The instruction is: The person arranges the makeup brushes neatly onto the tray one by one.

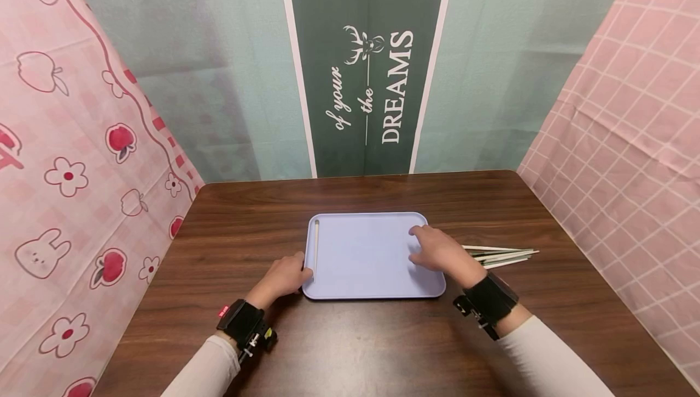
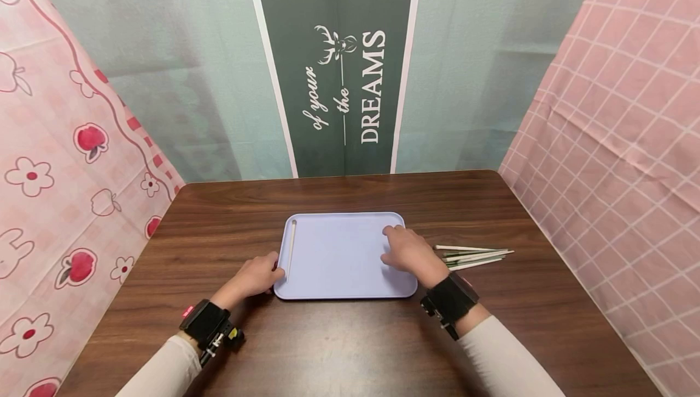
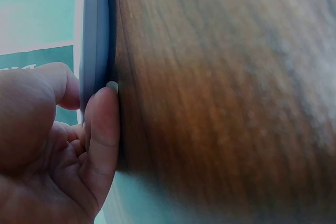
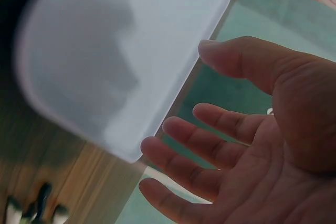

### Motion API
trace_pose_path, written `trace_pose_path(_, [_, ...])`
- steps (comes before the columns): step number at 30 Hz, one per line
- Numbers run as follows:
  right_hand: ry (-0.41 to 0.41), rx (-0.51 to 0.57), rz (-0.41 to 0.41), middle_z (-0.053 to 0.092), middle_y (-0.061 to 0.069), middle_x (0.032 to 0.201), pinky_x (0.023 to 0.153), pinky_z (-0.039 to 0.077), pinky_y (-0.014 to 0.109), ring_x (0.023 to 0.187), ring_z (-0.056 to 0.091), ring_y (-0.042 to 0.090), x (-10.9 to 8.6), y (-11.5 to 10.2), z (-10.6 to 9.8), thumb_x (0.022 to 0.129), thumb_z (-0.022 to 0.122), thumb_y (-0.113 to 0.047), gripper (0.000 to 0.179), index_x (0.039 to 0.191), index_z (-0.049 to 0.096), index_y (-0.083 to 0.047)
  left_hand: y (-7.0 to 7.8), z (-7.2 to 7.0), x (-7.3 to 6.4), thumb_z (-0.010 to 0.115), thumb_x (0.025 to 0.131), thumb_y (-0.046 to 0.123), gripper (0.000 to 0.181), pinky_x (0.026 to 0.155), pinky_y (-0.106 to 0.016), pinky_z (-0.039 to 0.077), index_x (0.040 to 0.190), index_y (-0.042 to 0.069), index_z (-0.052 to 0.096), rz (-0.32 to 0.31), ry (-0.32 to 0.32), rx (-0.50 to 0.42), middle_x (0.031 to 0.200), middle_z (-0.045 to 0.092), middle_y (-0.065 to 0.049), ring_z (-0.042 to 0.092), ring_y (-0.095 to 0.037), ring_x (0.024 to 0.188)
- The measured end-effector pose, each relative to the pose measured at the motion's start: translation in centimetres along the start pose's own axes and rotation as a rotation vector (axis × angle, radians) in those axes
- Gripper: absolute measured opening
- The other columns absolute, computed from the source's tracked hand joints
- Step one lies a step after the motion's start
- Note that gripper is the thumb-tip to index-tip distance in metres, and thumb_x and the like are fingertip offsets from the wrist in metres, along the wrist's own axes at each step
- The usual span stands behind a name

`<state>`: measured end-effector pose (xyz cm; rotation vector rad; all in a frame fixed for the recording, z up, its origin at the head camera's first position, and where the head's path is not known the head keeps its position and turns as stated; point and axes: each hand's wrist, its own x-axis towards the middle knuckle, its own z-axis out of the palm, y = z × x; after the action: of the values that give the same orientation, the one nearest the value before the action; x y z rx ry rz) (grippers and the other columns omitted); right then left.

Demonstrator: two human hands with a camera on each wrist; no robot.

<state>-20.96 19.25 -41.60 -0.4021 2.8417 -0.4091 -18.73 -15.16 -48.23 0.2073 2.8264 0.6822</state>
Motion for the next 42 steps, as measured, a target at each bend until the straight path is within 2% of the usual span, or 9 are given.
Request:
trace_pose_path(9, [0.025,-0.003,0.000,0.055,0.030,0.131,0.097,0.047,0.054,0.119,0.056,0.042,-1.8,2.5,0.0,0.087,0.074,-0.019,0.058,0.134,0.053,0.008,-0.1,0.0,-0.1,0.061,0.091,0.019,0.017,0.056,-0.032,0.046,0.098,0.003,0.058,0.001,0.001,0.000,0.072,0.058,-0.005,0.059,-0.015,0.052])
trace_pose_path(16, [0.022,0.010,0.011,0.058,0.026,0.124,0.092,0.048,0.054,0.113,0.058,0.039,-3.0,4.0,0.4,0.089,0.074,-0.018,0.056,0.134,0.053,0.007,0.0,0.1,-0.1,0.061,0.092,0.020,0.018,0.055,-0.031,0.046,0.098,0.004,0.058,-0.009,-0.005,-0.004,0.073,0.059,-0.005,0.059,-0.015,0.053])
trace_pose_path(25, [0.066,0.008,0.000,0.056,0.032,0.128,0.095,0.046,0.059,0.119,0.055,0.049,-4.9,6.1,0.3,0.089,0.073,-0.016,0.052,0.132,0.055,0.009,0.0,-0.1,0.0,0.061,0.092,0.021,0.019,0.055,-0.031,0.045,0.099,0.003,0.058,-0.009,-0.003,-0.004,0.072,0.058,-0.005,0.058,-0.015,0.053])
trace_pose_path(31, [0.110,0.001,-0.014,0.059,0.031,0.122,0.090,0.048,0.059,0.113,0.059,0.048,-6.1,8.0,0.0,0.086,0.075,-0.015,0.052,0.128,0.057,0.010,-0.1,0.0,0.0,0.062,0.093,0.021,0.020,0.055,-0.031,0.045,0.101,0.003,0.058,-0.008,-0.010,-0.011,0.072,0.058,-0.004,0.058,-0.015,0.053])
trace_pose_path(37, [0.174,-0.045,-0.037,0.059,0.033,0.120,0.088,0.048,0.060,0.110,0.059,0.050,-7.1,9.6,-0.1,0.083,0.077,-0.015,0.052,0.125,0.058,0.010,-0.2,0.1,0.1,0.062,0.093,0.020,0.020,0.055,-0.031,0.046,0.101,0.002,0.058,-0.008,-0.014,-0.015,0.073,0.058,-0.005,0.058,-0.015,0.054])
trace_pose_path(42, [0.166,-0.073,-0.021,0.057,0.036,0.122,0.089,0.047,0.061,0.112,0.057,0.053,-7.9,10.5,-0.2,0.083,0.077,-0.015,0.054,0.125,0.056,0.012,-0.3,0.1,0.1,0.062,0.094,0.020,0.019,0.055,-0.031,0.045,0.101,0.002,0.058,-0.011,-0.017,-0.017,0.074,0.057,-0.005,0.058,-0.016,0.055])
